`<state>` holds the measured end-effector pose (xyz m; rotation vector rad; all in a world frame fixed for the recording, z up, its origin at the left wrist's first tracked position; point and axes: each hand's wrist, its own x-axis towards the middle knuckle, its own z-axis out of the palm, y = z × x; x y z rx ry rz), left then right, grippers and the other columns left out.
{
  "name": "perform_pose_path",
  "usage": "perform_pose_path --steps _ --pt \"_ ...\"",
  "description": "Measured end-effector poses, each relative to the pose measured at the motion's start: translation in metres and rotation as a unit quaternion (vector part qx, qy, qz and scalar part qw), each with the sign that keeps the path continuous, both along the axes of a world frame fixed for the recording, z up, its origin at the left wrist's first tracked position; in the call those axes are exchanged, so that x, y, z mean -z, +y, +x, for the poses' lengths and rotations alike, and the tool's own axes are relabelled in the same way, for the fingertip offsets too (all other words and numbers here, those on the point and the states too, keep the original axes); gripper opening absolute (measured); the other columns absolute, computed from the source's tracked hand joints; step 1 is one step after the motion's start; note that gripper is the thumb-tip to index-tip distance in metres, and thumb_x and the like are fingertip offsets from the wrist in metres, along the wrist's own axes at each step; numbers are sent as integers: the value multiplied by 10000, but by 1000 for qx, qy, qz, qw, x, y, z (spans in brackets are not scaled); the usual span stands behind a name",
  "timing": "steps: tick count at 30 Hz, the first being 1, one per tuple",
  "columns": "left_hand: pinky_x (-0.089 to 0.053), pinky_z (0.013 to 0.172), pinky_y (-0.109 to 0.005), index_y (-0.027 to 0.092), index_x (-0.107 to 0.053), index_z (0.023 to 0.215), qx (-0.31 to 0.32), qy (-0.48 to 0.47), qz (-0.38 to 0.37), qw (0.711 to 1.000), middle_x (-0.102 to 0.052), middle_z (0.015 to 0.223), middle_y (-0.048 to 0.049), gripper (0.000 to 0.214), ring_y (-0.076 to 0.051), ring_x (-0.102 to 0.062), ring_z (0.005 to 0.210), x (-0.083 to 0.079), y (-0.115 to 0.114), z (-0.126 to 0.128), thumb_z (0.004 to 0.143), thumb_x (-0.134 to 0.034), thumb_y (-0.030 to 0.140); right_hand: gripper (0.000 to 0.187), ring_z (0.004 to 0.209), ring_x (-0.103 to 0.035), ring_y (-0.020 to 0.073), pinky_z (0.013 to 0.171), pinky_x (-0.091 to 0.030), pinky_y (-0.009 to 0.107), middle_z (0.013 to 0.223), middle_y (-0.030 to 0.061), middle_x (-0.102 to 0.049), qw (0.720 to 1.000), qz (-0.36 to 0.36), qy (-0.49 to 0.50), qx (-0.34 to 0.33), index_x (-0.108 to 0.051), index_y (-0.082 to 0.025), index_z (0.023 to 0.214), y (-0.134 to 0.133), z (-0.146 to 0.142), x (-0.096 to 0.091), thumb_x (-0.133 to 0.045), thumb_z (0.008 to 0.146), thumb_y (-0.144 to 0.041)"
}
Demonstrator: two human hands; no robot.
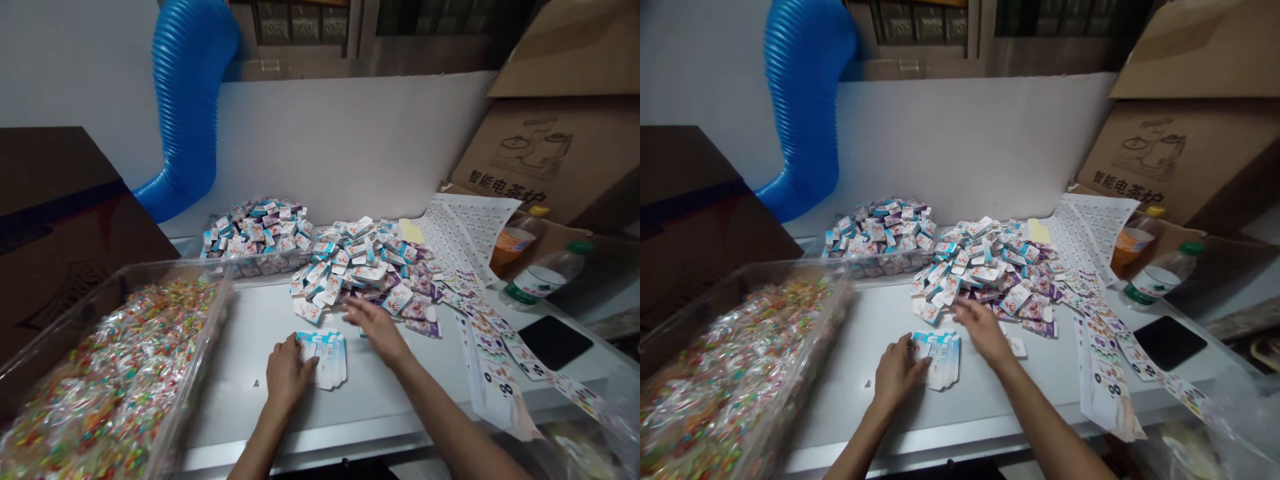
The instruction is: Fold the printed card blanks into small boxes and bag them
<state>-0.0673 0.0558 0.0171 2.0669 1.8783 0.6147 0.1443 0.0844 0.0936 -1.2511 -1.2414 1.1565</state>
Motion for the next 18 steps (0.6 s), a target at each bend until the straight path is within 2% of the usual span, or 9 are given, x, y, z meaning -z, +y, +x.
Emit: perform_pose_path --steps 2,4,9,12,14,16,18 --pt "-435 781 -359 145 -432 1218 7 -28 1 1000 -634 954 -89 522 -255 -561 926 4 0 1 755 -562 349 395 952 -620 236 888 -445 404 1064 109 -663 992 -3 -108 -64 -618 -154 1104 -12 -11 13 -528 815 -407" --pt "-429 822 -371 145 -410 1256 25 -54 4 998 -630 1007 -94 562 -250 -555 965 3 0 0 742 -569 308 373 993 -596 242 905 -433 407 1081 120 -652 973 19 -214 -86 -623 -134 1106 -22 -18 24 -485 840 -358" --pt "-413 893 -384 181 -434 1271 61 -120 -9 991 -621 1087 -78 581 -223 -545 1018 -14 2 -4 712 -587 228 462 1128 -482 249 977 -365 420 1232 137 -549 888 132 -419 -133 -473 -112 1283 -28 -19 37 -445 829 -191" --pt "-414 904 -380 199 -473 1244 66 -161 -28 984 -629 1069 -69 559 -207 -564 993 -25 3 -4 697 -590 198 584 1205 -396 234 998 -338 410 1351 128 -429 847 194 -469 -159 -379 -147 1349 -26 -20 35 -442 773 -75" --pt "-418 906 -372 196 -477 1237 83 -207 -52 973 -631 1069 -69 540 -199 -574 987 -29 3 -4 707 -577 190 577 1209 -377 228 972 -356 407 1385 101 -388 831 227 -478 -174 -411 -206 1324 -23 -20 33 -452 768 -58" --pt "-451 865 -350 191 -471 1235 124 -262 -98 952 -644 1053 -68 488 -188 -593 965 -31 4 -4 752 -535 205 428 1168 -403 226 934 -373 397 1334 71 -456 826 255 -467 -185 -534 -242 1197 -19 -21 31 -470 801 -93" --pt "-476 819 -339 186 -489 1209 159 -275 -110 942 -657 1032 -69 396 -187 -608 940 -35 5 -4 817 -465 238 256 1062 -474 216 883 -387 370 1165 66 -587 836 259 -447 -187 -620 -227 1034 -15 -21 29 -476 838 -147"
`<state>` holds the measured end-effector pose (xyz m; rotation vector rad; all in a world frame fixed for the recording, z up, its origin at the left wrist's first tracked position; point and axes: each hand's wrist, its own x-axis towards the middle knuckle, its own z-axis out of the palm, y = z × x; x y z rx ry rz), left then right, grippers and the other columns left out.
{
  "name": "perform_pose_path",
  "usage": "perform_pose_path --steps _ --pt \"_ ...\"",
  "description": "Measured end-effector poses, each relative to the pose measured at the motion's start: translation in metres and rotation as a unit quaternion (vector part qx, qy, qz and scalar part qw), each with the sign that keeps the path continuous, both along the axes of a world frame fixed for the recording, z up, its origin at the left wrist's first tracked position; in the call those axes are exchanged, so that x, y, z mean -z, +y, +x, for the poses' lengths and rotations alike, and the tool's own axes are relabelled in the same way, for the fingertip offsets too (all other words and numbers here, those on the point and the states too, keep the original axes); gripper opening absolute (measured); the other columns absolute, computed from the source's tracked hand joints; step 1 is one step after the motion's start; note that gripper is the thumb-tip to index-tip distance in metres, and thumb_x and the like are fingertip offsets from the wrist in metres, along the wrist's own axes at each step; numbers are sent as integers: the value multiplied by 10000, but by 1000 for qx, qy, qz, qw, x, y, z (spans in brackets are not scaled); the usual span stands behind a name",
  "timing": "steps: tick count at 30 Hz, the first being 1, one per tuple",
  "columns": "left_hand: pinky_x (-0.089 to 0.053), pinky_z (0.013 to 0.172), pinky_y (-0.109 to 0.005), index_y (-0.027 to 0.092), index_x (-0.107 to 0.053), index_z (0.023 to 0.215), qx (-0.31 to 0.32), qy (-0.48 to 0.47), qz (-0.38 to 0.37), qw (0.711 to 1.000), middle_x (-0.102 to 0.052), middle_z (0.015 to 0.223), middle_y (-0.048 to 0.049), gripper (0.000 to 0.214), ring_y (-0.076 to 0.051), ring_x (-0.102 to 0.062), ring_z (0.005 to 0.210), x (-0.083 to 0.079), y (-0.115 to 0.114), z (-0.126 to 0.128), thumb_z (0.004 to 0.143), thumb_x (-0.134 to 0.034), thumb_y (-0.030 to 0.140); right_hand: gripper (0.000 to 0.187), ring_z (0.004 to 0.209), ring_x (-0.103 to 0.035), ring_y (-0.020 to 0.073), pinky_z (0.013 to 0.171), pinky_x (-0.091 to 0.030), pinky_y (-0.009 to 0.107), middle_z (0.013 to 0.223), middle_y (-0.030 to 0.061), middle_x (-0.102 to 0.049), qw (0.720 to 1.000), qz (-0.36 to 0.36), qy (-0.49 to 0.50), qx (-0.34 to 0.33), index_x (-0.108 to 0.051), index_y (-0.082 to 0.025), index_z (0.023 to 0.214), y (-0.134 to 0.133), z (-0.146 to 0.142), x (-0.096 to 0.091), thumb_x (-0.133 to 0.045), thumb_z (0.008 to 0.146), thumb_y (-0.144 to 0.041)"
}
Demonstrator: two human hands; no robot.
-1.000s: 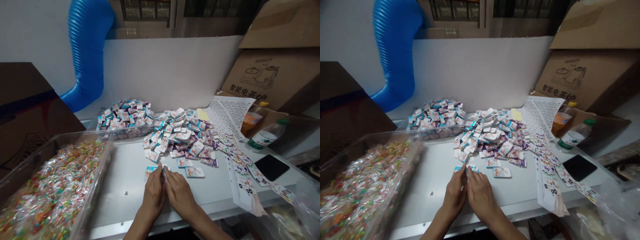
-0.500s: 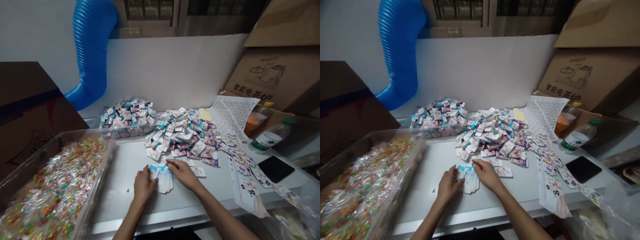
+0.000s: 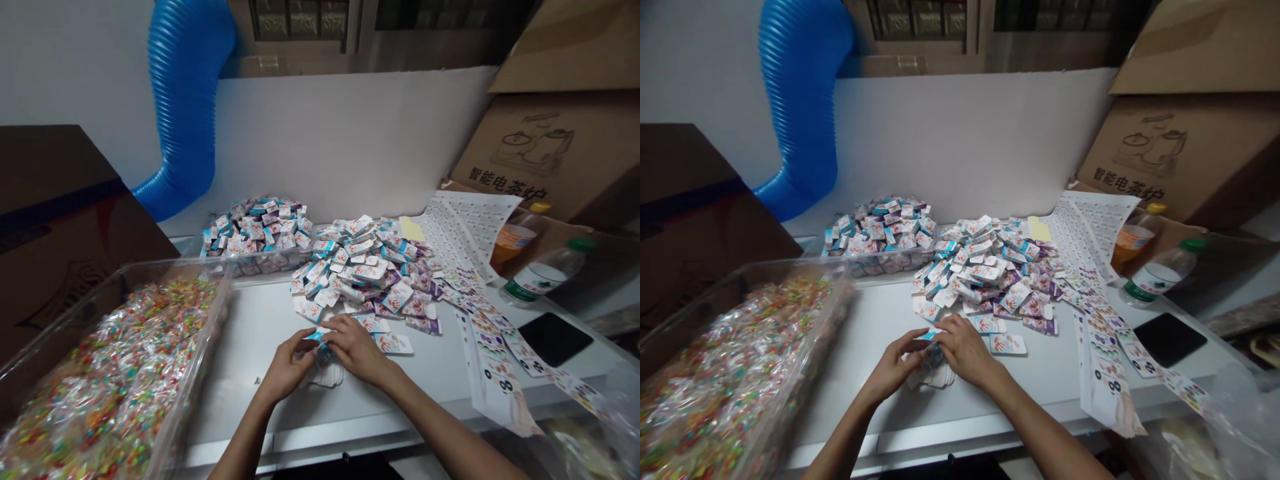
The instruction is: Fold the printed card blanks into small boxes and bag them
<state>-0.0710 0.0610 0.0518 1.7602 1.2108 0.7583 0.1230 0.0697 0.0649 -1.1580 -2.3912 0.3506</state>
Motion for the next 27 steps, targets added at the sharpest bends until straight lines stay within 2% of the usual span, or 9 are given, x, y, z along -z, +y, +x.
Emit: perform_pose_path --steps 2,5,7,10,14,19,23,25,27 --pt "-459 848 -389 183 -499 1200 -2 62 84 994 -636 1089 -86 377 -219 -583 993 -5 0 2 840 -448 282 190 868 -544 186 774 -409 310 917 54 -657 998 -42 27 25 -641 -192 913 4 0 -2 -457 864 -188" --pt "-324 972 -518 197 -468 1240 -25 226 254 940 -527 1262 -105 508 -296 -472 1133 -15 -3 8 760 -585 318 204 599 -503 127 572 -360 228 636 -4 -586 984 -147 71 67 -624 -161 775 6 0 -6 -459 860 -245" --pt "-246 1006 -562 199 -468 1236 -34 308 296 904 -509 1280 -110 557 -316 -446 1152 -20 -7 14 713 -638 293 193 552 -451 108 517 -310 208 574 -31 -517 972 -199 104 68 -607 -157 719 5 0 -7 -487 831 -258" --pt "-210 1029 -558 173 -444 1240 -23 356 305 883 -558 1209 -112 550 -294 -475 1120 -24 -8 21 721 -612 245 158 560 -417 99 513 -290 198 569 -42 -473 951 -252 166 67 -593 -153 691 4 0 -5 -509 789 -245" --pt "-286 1014 -488 134 -411 1229 54 322 304 895 -575 1160 -112 580 -256 -519 1042 -19 -5 22 683 -592 211 114 539 -428 89 494 -301 185 583 -43 -489 929 -298 207 71 -593 -148 747 4 2 1 -493 756 -201" --pt "-330 980 -464 178 -492 1088 104 253 281 920 -632 1002 -57 446 -231 -552 935 -13 -8 19 650 -575 155 240 517 -454 91 461 -301 181 598 -38 -541 915 -339 202 82 -639 -151 871 0 5 4 -495 680 -128" --pt "-468 795 -359 216 -451 1158 98 194 190 957 -625 984 -44 456 -216 -568 908 -11 -16 19 717 -536 140 240 518 -422 94 482 -294 196 560 -49 -494 925 -305 201 100 -661 -163 867 -2 8 0 -524 674 -123" --pt "-471 810 -327 228 -394 1226 72 137 170 973 -602 1089 -50 496 -199 -565 970 -8 -18 20 753 -516 140 228 540 -451 106 511 -331 209 571 -46 -502 912 -306 247 121 -645 -161 917 -3 8 -3 -547 711 -170" --pt "-446 882 -325 224 -355 1265 28 83 169 982 -565 1181 -59 512 -188 -545 1046 -4 -19 23 781 -510 160 249 668 -534 142 612 -402 239 695 -10 -582 884 -314 326 122 -622 -160 978 -6 6 -6 -573 750 -247"
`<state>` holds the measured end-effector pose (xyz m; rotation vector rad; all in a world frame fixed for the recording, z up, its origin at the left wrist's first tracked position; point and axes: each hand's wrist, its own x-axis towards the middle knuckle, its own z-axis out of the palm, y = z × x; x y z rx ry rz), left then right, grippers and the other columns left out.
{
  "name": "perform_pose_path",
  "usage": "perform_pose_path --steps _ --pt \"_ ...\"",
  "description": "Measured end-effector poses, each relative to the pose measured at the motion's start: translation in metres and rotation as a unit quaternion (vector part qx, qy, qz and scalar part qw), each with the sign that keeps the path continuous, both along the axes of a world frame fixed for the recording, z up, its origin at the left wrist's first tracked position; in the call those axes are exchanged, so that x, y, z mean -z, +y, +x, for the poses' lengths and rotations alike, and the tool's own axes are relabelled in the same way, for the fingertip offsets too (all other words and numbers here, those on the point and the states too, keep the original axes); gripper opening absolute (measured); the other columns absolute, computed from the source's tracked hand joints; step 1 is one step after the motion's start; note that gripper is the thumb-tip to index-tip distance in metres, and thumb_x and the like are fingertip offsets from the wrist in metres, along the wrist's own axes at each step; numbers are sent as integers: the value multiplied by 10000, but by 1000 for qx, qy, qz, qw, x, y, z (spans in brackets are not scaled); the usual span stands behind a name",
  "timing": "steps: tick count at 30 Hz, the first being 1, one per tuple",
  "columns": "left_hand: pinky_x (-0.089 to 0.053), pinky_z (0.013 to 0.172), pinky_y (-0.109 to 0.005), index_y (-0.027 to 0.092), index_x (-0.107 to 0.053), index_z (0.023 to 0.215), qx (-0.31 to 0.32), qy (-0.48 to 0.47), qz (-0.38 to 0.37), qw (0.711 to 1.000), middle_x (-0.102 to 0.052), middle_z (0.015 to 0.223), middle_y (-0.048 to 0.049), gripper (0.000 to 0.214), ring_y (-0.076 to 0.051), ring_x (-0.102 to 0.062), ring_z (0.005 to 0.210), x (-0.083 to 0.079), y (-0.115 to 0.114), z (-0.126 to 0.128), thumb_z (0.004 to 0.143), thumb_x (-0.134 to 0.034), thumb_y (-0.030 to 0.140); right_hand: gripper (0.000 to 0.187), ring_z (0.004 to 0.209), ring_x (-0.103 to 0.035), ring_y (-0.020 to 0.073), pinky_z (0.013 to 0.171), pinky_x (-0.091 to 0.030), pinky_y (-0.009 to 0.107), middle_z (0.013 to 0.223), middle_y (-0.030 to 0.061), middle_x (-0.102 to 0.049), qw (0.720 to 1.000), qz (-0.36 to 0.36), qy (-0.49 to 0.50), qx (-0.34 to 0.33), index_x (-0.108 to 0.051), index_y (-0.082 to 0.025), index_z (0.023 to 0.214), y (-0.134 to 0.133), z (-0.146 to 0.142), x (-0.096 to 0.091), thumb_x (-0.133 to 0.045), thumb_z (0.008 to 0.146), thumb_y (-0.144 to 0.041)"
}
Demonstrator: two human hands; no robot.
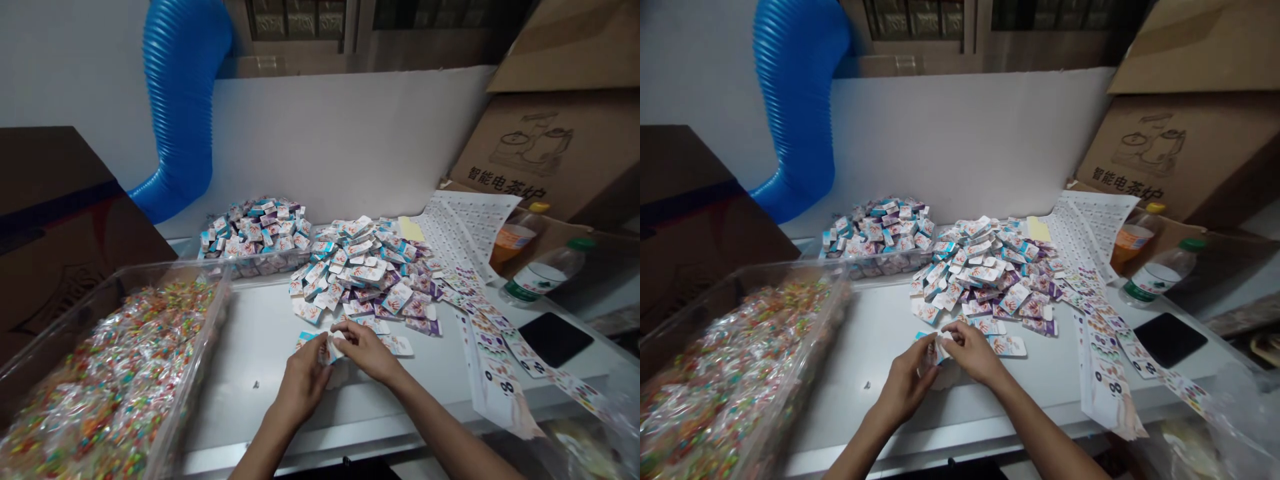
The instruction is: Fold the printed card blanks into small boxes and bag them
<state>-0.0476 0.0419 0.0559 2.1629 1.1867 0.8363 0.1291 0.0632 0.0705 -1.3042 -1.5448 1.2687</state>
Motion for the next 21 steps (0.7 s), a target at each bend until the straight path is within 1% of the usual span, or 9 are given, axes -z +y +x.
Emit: perform_pose_path --steps 2,4,8,10,12,14,16,18,21 --pt "-434 911 -325 217 -351 1275 -37 -41 3 998 -550 1206 -64 498 -183 -535 1075 3 0 4 802 -505 184 318 866 -568 185 773 -423 289 896 34 -631 994 -18 106 2 -600 -173 1056 -7 -3 -2 -591 771 -313" --pt "-450 889 -321 214 -373 1258 -59 -63 9 996 -566 1174 -62 467 -179 -552 1043 5 0 9 811 -507 202 376 986 -553 203 881 -395 324 1024 51 -629 977 -50 209 1 -583 -188 1117 -16 -8 -3 -602 777 -347" --pt "-494 801 -311 207 -443 1169 -76 -79 39 993 -612 1032 -52 358 -166 -593 914 7 0 17 816 -502 207 430 1029 -552 210 946 -367 346 1079 60 -633 941 -77 327 37 -596 -193 1126 -27 -17 3 -647 744 -385" --pt "-490 835 -334 204 -446 1166 -68 -72 80 992 -597 1069 -70 362 -180 -578 972 9 0 18 808 -490 174 428 982 -578 214 922 -394 354 1028 60 -659 934 -85 337 75 -614 -187 1095 -28 -22 7 -675 716 -378" --pt "-460 908 -377 194 -442 1184 -52 -51 132 988 -551 1162 -102 401 -204 -530 1081 12 1 19 790 -477 129 394 927 -602 223 878 -432 369 983 63 -676 938 -84 317 113 -626 -183 1069 -29 -26 9 -663 725 -372" --pt "-440 942 -401 177 -441 1196 -44 -30 162 985 -515 1213 -129 425 -220 -489 1140 14 1 19 779 -461 99 366 968 -592 240 902 -425 390 1030 76 -667 959 -42 249 131 -629 -184 1078 -31 -28 8 -616 768 -379" --pt "-447 937 -404 165 -436 1203 -44 -18 163 986 -509 1220 -142 427 -224 -484 1145 14 0 19 783 -448 89 377 1086 -537 247 991 -357 401 1139 85 -624 978 24 153 139 -618 -191 1124 -34 -29 6 -549 819 -400" --pt "-456 927 -404 162 -405 1232 -46 -19 158 986 -514 1215 -146 445 -224 -488 1141 13 -1 19 794 -440 94 410 1170 -477 241 1046 -293 401 1220 87 -576 985 62 81 142 -589 -191 1179 -38 -29 4 -474 861 -421" --pt "-477 904 -395 159 -312 1298 -57 -22 167 984 -531 1187 -145 505 -219 -510 1120 13 -3 20 811 -437 108 442 1149 -503 244 1020 -337 409 1201 101 -591 987 45 35 148 -568 -171 1207 -39 -28 3 -428 878 -431"
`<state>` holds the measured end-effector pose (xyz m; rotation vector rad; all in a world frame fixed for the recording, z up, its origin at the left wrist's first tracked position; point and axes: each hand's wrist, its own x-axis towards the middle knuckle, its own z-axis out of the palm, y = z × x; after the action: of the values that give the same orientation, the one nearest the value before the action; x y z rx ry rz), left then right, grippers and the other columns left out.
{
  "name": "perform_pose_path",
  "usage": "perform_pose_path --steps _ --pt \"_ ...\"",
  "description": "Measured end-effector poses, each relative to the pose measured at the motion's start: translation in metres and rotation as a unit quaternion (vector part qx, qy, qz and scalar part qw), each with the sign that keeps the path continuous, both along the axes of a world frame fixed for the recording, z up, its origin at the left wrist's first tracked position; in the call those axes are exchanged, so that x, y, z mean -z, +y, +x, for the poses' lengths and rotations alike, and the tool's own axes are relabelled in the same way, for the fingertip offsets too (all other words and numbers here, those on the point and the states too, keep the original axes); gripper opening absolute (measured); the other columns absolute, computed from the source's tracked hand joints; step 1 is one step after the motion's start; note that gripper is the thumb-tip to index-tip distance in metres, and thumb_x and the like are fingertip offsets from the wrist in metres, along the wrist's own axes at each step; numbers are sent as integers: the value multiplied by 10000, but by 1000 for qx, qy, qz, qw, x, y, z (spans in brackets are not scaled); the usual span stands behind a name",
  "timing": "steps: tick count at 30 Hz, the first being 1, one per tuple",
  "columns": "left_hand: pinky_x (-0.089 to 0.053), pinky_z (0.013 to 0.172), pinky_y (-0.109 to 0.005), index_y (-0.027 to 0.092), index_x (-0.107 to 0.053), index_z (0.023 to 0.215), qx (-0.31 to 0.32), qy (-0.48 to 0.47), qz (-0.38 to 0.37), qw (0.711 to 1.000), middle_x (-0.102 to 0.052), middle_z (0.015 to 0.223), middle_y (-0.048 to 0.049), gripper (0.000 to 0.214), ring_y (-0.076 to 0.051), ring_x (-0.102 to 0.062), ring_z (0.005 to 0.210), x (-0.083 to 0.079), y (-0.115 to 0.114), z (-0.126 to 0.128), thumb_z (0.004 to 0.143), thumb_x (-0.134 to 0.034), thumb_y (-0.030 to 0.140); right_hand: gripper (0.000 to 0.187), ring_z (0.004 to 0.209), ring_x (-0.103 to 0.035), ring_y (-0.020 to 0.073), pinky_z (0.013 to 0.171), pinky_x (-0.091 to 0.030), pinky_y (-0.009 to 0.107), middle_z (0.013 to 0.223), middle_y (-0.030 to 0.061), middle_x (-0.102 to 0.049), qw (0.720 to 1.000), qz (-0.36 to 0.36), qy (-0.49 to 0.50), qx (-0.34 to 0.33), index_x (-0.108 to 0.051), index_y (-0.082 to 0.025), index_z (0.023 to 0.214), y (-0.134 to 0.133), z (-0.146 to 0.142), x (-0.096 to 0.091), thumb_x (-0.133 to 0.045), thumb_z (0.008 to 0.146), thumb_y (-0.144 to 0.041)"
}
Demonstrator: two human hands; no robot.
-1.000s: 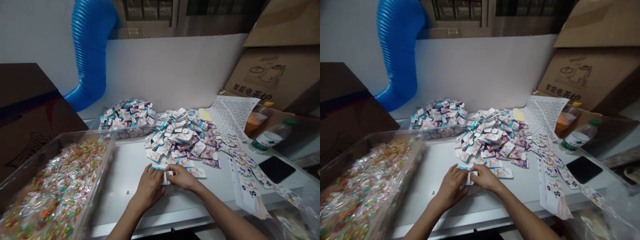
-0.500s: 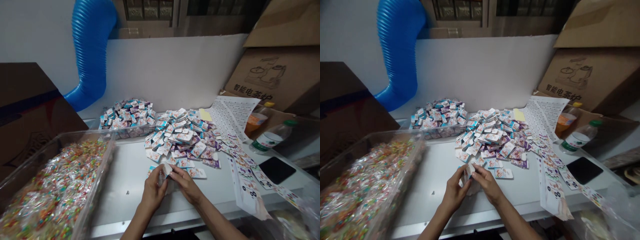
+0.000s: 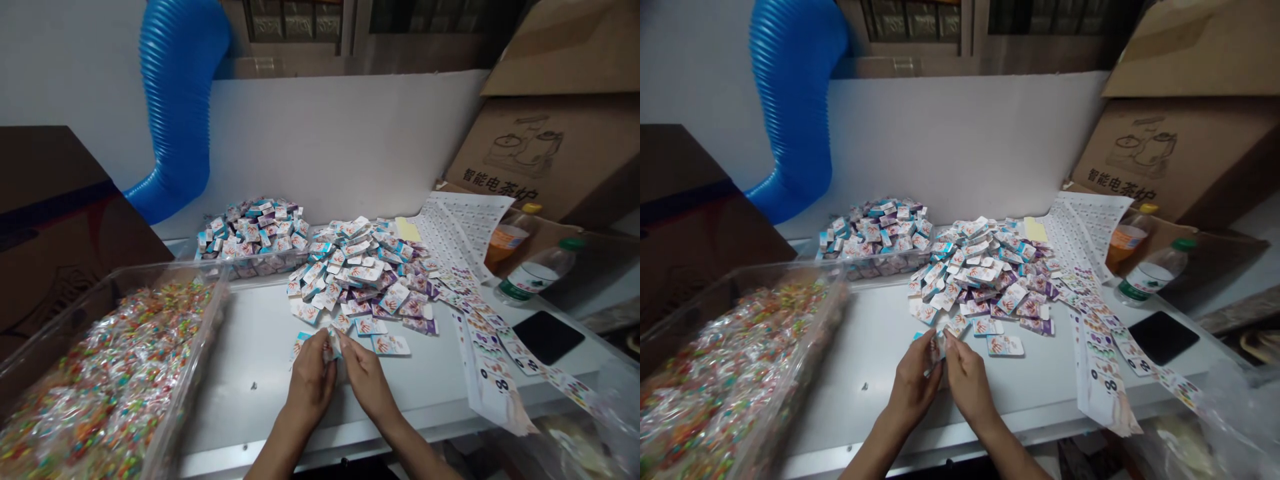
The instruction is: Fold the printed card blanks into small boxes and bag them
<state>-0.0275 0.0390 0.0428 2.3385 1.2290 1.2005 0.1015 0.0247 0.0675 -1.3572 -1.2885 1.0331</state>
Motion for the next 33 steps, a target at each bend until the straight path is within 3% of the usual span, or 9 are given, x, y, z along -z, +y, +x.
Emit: perform_pose_path --steps 4,8,13,18,20,22,24,28,33 --pt "-477 916 -406 175 -257 1327 -23 30 50 998 -536 1197 -144 532 -222 -512 1134 4 1 1 828 -426 102 396 1037 -568 246 925 -428 396 1090 111 -646 993 14 -117 -3 -573 -173 1204 2 2 -2 -398 893 -346" --pt "-478 920 -410 184 -225 1349 -26 46 86 995 -523 1234 -155 544 -221 -503 1154 9 3 -1 847 -421 106 426 964 -550 281 867 -417 468 1089 134 -630 924 126 -360 -20 -504 -162 1272 -5 0 -5 -368 870 -208" --pt "-446 960 -401 154 -216 1371 4 67 84 994 -485 1283 -167 555 -213 -448 1214 13 0 -3 844 -364 65 442 951 -536 289 851 -414 459 1121 156 -604 872 168 -458 -36 -472 -140 1295 -15 -3 4 -378 866 -196" --pt "-418 977 -393 152 -217 1372 16 62 26 998 -467 1304 -156 574 -220 -442 1210 8 -1 -12 856 -462 201 412 792 -613 242 728 -482 370 874 91 -681 941 59 -311 -118 -529 -189 1239 28 29 -12 -443 856 -310" --pt "-423 955 -417 148 -254 1355 -58 39 -6 998 -484 1282 -160 582 -239 -471 1172 7 2 -21 848 -503 291 493 790 -634 218 724 -495 355 999 99 -665 982 29 -184 -30 -401 -181 1338 54 47 -25 -357 899 -400" --pt "-425 928 -450 130 -318 1322 -132 43 -38 990 -485 1273 -179 562 -267 -483 1151 11 8 -31 844 -502 360 549 1003 -588 221 845 -460 368 1259 111 -532 985 75 -151 23 -263 -208 1403 71 58 -28 -337 909 -436" --pt "-413 922 -478 107 -371 1295 -161 81 -80 980 -459 1295 -207 579 -302 -464 1168 18 12 -37 831 -497 429 562 1182 -460 251 968 -364 422 1356 108 -438 957 134 -257 -24 -298 -224 1390 77 59 -16 -418 882 -433" --pt "-357 952 -515 129 -361 1331 -129 174 -144 966 -337 1385 -232 727 -362 -380 1234 31 11 -34 758 -539 540 493 1313 -258 280 1039 -215 502 1453 84 -284 836 204 -484 -158 -348 -270 1367 70 53 29 -443 886 -332" --pt "-274 970 -580 246 -386 1328 -102 234 -164 953 -364 1389 -181 605 -385 -307 1277 31 3 -25 801 -473 530 408 1275 -324 286 1012 -213 531 1427 78 -339 775 192 -577 -171 -425 -289 1316 85 63 49 -382 913 -328"
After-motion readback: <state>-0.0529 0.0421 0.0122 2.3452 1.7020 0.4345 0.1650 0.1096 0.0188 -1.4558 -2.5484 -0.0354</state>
